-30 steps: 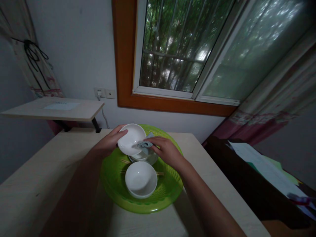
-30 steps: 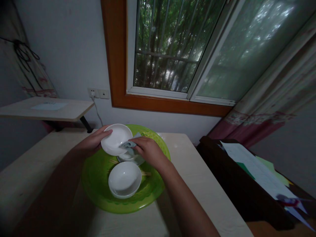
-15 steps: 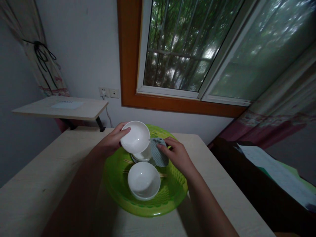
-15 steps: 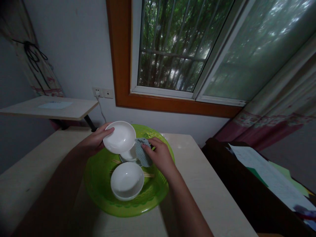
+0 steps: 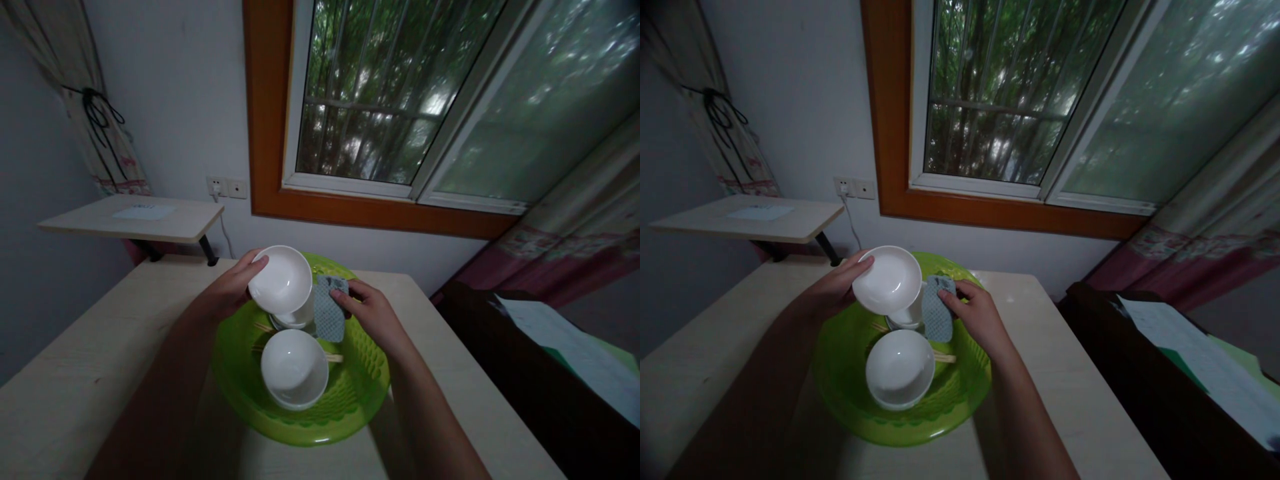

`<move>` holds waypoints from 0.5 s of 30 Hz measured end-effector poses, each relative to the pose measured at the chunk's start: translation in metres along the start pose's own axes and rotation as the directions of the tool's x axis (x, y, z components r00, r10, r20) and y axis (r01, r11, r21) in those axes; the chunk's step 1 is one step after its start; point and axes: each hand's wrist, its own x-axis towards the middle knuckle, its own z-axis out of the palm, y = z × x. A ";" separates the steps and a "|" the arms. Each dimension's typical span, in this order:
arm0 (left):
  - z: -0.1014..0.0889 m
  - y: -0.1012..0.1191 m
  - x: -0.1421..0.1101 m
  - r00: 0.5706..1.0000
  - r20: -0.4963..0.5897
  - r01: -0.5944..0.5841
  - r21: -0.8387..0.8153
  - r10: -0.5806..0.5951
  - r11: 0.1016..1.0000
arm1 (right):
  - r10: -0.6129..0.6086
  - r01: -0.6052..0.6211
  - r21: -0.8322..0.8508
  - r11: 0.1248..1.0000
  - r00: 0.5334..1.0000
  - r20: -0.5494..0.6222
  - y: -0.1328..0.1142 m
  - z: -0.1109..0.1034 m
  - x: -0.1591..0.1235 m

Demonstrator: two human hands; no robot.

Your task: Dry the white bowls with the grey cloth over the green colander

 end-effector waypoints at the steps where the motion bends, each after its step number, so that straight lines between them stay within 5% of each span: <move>1: 0.001 0.000 0.000 1.000 0.000 0.003 0.001 -0.003 1.000 | 0.005 -0.005 0.000 1.000 1.000 0.011 -0.002 -0.001 0.000; 7: 0.005 0.003 -0.003 1.000 -0.002 0.013 0.025 -0.013 1.000 | -0.050 0.050 -0.026 0.998 0.999 0.006 -0.024 -0.013 0.009; 15: 0.005 0.005 -0.004 1.000 -0.017 0.016 0.014 -0.016 1.000 | -0.358 0.328 -0.204 0.923 0.924 -0.133 -0.057 -0.002 0.010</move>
